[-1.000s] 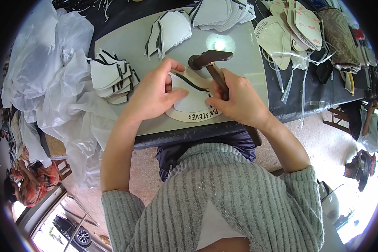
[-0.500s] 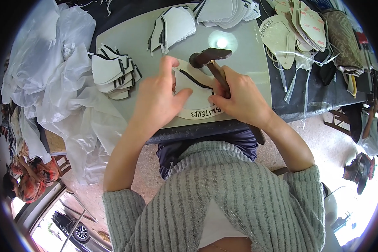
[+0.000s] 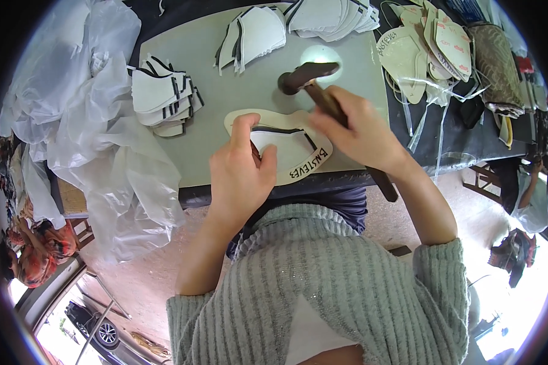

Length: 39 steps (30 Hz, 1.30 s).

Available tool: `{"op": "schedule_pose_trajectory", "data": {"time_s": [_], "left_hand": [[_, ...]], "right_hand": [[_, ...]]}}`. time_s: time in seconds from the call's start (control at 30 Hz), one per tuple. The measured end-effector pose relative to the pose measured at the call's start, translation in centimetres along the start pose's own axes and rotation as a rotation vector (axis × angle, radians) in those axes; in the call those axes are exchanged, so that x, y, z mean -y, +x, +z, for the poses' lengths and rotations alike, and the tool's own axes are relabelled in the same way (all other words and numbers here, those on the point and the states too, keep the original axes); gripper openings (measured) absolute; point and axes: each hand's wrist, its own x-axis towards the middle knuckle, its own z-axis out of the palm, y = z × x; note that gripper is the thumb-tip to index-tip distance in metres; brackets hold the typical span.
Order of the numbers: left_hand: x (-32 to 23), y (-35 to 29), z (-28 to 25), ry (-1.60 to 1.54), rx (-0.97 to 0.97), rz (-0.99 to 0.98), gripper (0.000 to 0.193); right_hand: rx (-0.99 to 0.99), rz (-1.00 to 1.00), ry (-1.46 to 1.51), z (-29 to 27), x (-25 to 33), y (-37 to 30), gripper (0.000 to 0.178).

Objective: The person is using a hammer to flatten and join shoe upper components on a workbench.

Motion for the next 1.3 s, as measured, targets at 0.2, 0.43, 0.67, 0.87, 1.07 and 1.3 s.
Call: {"op": "schedule_pose_trajectory", "data": {"time_s": [0.2,0.43,0.67,0.87,1.07,1.3], "left_hand": [[0.7,0.3,-0.6,0.002,0.03,0.042,0.034],[0.7,0.2,0.3,-0.001,-0.061,0.161,0.028],[1.6,1.6,0.1,0.13,-0.062,0.325,0.018],[2.6,1.2,1.3,0.076,-0.119,0.44,0.017],[3.3,1.0,2.0,0.285,-0.178,0.723,0.022],[2.7,1.2,1.8,0.349,-0.152,0.807,0.021]], "right_hand": [[-0.091,-0.07,-0.158,-1.5,1.6,-4.8,0.016],[0.003,-0.102,-0.654,0.0,1.6,-5.9,0.027],[0.062,-0.088,-0.798,0.1,2.6,-5.0,0.026],[0.081,-0.065,-0.788,-0.1,2.6,-4.9,0.027],[0.1,-0.059,-0.791,-0.4,2.9,-4.4,0.027],[0.096,-0.093,-0.745,-1.0,2.0,-4.1,0.025]]}}
